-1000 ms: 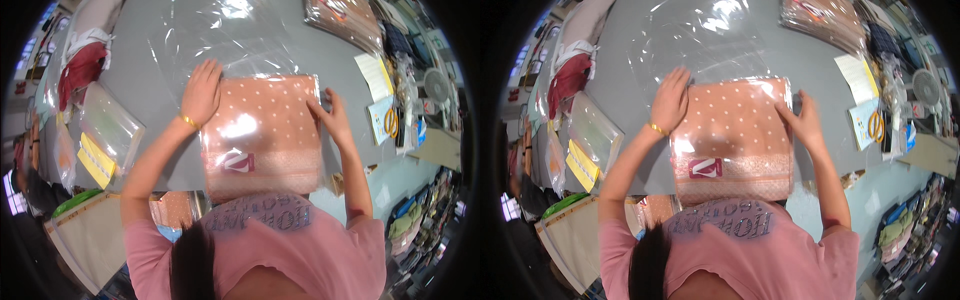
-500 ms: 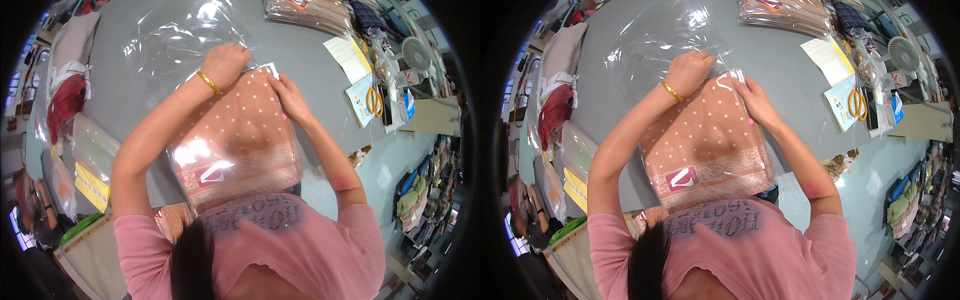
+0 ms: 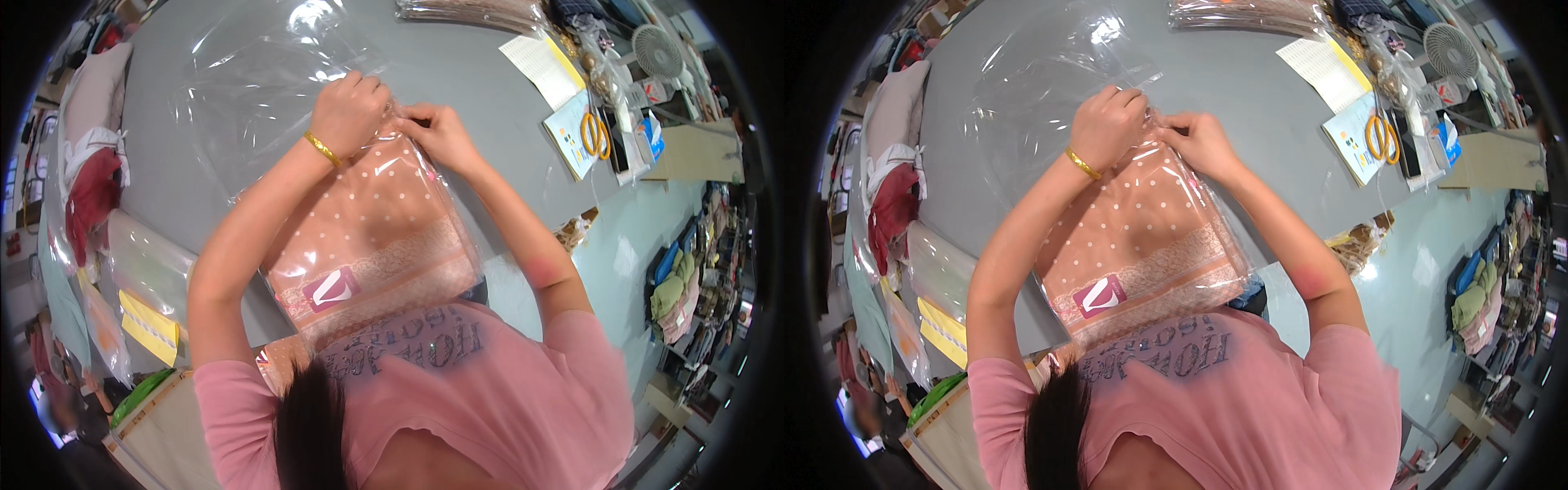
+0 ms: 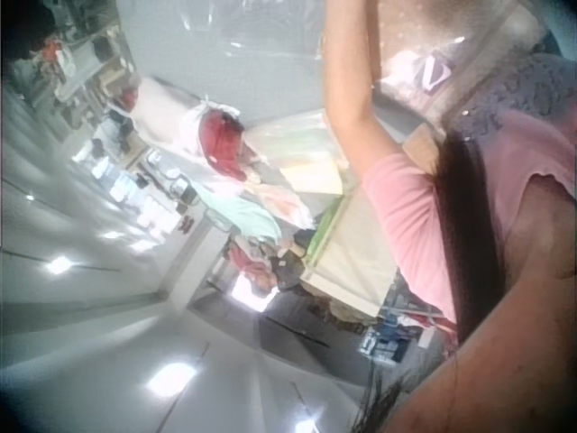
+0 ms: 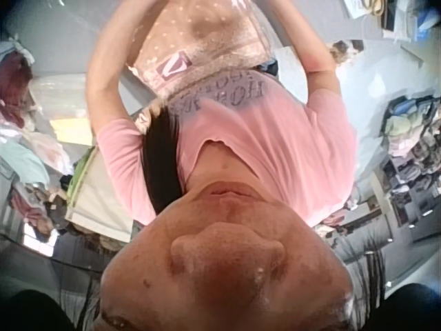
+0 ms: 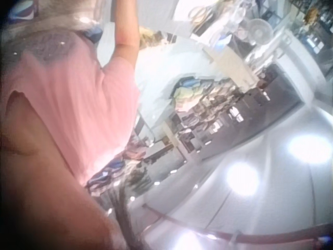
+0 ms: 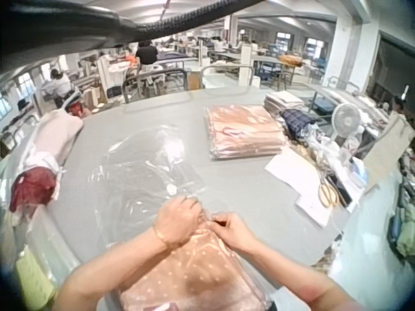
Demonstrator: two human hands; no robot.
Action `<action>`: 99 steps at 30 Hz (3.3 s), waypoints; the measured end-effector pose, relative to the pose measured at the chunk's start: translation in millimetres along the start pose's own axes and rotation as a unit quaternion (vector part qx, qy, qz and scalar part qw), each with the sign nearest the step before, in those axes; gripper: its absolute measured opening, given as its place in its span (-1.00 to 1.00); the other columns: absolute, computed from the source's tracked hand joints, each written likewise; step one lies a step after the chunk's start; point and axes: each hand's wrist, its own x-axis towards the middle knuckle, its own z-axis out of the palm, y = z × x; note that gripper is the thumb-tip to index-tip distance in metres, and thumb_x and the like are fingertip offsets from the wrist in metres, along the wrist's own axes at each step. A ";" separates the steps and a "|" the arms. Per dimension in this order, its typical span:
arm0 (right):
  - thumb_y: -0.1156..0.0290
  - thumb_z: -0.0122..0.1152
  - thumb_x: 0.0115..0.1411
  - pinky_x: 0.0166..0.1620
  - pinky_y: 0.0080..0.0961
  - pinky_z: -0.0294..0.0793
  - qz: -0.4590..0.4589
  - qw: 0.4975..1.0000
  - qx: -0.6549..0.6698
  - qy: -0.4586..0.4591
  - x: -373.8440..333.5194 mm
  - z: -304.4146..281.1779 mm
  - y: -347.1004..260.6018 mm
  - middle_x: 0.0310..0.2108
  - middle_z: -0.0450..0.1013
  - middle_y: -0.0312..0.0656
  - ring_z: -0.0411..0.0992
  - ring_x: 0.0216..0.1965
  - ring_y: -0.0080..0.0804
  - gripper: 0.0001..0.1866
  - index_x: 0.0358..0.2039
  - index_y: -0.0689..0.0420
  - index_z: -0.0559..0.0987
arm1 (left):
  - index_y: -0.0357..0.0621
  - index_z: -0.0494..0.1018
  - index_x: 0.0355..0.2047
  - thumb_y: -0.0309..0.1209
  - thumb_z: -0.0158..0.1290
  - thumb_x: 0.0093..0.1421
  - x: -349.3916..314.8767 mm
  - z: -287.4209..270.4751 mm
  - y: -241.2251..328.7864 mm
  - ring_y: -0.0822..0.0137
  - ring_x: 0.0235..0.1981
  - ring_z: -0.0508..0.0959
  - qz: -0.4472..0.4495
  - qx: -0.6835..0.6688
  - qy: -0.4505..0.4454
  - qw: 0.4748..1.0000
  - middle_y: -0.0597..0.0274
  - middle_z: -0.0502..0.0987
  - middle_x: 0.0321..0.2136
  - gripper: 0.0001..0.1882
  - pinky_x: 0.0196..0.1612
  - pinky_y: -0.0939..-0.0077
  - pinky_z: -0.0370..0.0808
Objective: The person repeatedly places folded polka-dotted garments into clear plastic bags, seals them, and stacks them on the table. The process is repeated multiple times with similar items.
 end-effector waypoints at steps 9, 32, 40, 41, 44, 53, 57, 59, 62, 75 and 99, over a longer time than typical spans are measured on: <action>0.35 0.34 0.19 -0.38 -0.48 0.48 0.015 0.973 -0.197 0.122 6.9 7.6 8.6 -0.52 0.57 -0.17 0.51 -0.49 -0.46 -0.76 -0.27 0.29 0.63 | -0.20 0.56 -0.12 -0.43 0.20 0.08 -45.2 -42.4 32.7 0.10 -0.11 0.56 -0.061 -0.046 0.021 0.997 0.14 0.58 -0.12 -0.68 -0.04 0.31 0.53; 0.36 0.05 0.44 -0.16 -0.64 0.47 0.233 0.967 0.012 -0.101 -124.1 -48.3 20.3 -0.24 0.58 -0.35 0.45 -0.28 -0.67 -0.66 0.07 0.32 0.57 | -0.38 0.42 0.07 -0.13 -0.20 0.51 -263.2 -146.2 123.0 0.38 0.02 0.41 -0.760 -0.408 0.049 0.504 0.12 0.50 -0.02 -0.51 0.16 0.45 0.31; 0.39 0.13 0.39 -0.19 -0.71 0.43 0.081 0.993 0.006 -0.089 -21.8 -37.7 28.1 -0.20 0.61 -0.32 0.42 -0.31 -0.69 -0.68 0.07 0.26 0.60 | -0.33 0.42 0.10 -0.24 -0.14 0.49 -259.1 -142.8 103.7 0.44 0.00 0.49 -0.681 -0.508 0.112 0.516 0.21 0.53 0.01 -0.60 0.11 0.51 0.41; 0.40 0.15 0.38 -0.22 -0.72 0.43 0.089 0.990 -0.018 -0.105 -15.1 -36.3 31.0 -0.23 0.61 -0.33 0.41 -0.34 -0.71 -0.70 0.04 0.26 0.62 | -0.32 0.43 0.08 -0.25 -0.13 0.49 -259.6 -142.4 103.8 0.46 -0.02 0.50 -0.686 -0.498 0.110 0.519 0.23 0.53 -0.02 -0.62 0.08 0.52 0.42; 0.42 0.19 0.36 -0.29 -0.74 0.42 0.086 0.988 -0.015 -0.124 -9.5 -36.7 35.3 -0.30 0.61 -0.37 0.40 -0.40 -0.73 -0.74 -0.03 0.26 0.66 | -0.30 0.46 -0.02 -0.24 -0.14 0.49 -262.4 -137.8 107.4 0.50 -0.13 0.47 -0.694 -0.472 0.129 0.529 0.30 0.53 -0.13 -0.65 -0.01 0.57 0.42; 0.44 0.21 0.33 -0.35 -0.73 0.43 0.095 0.984 -0.008 -0.148 -17.4 -51.5 41.0 -0.38 0.60 -0.34 0.43 -0.42 -0.72 -0.76 -0.06 0.28 0.67 | -0.34 0.50 -0.13 -0.21 -0.12 0.50 -266.2 -137.2 110.0 0.57 -0.24 0.42 -0.698 -0.442 0.118 0.551 0.39 0.53 -0.27 -0.62 -0.10 0.60 0.39; 0.46 0.21 0.33 -0.36 -0.74 0.42 0.103 0.983 0.011 -0.150 -25.0 -58.4 47.0 -0.40 0.60 -0.33 0.44 -0.42 -0.74 -0.77 -0.07 0.28 0.67 | -0.35 0.51 -0.09 -0.20 -0.13 0.50 -264.2 -138.3 114.0 0.56 -0.24 0.45 -0.695 -0.454 0.117 0.546 0.36 0.57 -0.25 -0.59 -0.10 0.62 0.40; 0.45 0.22 0.33 -0.34 -0.72 0.44 0.123 0.981 -0.015 -0.147 -26.9 -59.9 46.0 -0.38 0.60 -0.35 0.43 -0.42 -0.73 -0.75 -0.05 0.28 0.67 | -0.34 0.51 -0.08 -0.20 -0.13 0.51 -266.7 -136.4 113.3 0.56 -0.24 0.48 -0.693 -0.454 0.109 0.550 0.33 0.59 -0.23 -0.60 -0.12 0.63 0.43; 0.43 0.23 0.33 -0.33 -0.70 0.43 0.115 0.980 -0.027 -0.158 -32.6 -61.3 39.7 -0.38 0.59 -0.37 0.42 -0.42 -0.73 -0.75 -0.05 0.26 0.67 | -0.32 0.51 -0.07 -0.20 -0.14 0.51 -275.3 -134.7 109.4 0.58 -0.27 0.52 -0.692 -0.447 0.089 0.560 0.31 0.61 -0.22 -0.60 -0.16 0.62 0.47; 0.24 0.29 0.31 0.03 -0.52 0.49 0.158 0.983 0.049 -0.076 -147.9 -38.5 32.4 -0.07 0.55 -0.13 0.49 -0.04 -0.46 -0.43 0.18 0.38 0.44 | -0.14 -0.20 0.49 -0.34 0.08 0.36 -264.1 -182.6 159.6 0.20 0.39 0.15 -0.670 -0.572 0.020 0.473 -0.07 0.11 0.37 -0.13 0.32 0.38 0.27; 0.33 0.38 0.23 0.20 -0.21 0.41 0.325 0.796 0.510 -0.020 -166.4 97.3 -1.0 -0.02 0.49 -0.19 0.45 0.09 -0.26 -0.58 0.03 0.15 0.47 | -0.38 0.22 0.24 -0.38 0.30 0.17 -218.0 -146.0 180.6 0.24 -0.04 0.56 -0.662 -0.268 0.179 0.676 0.02 0.54 -0.01 -0.28 0.07 0.31 0.49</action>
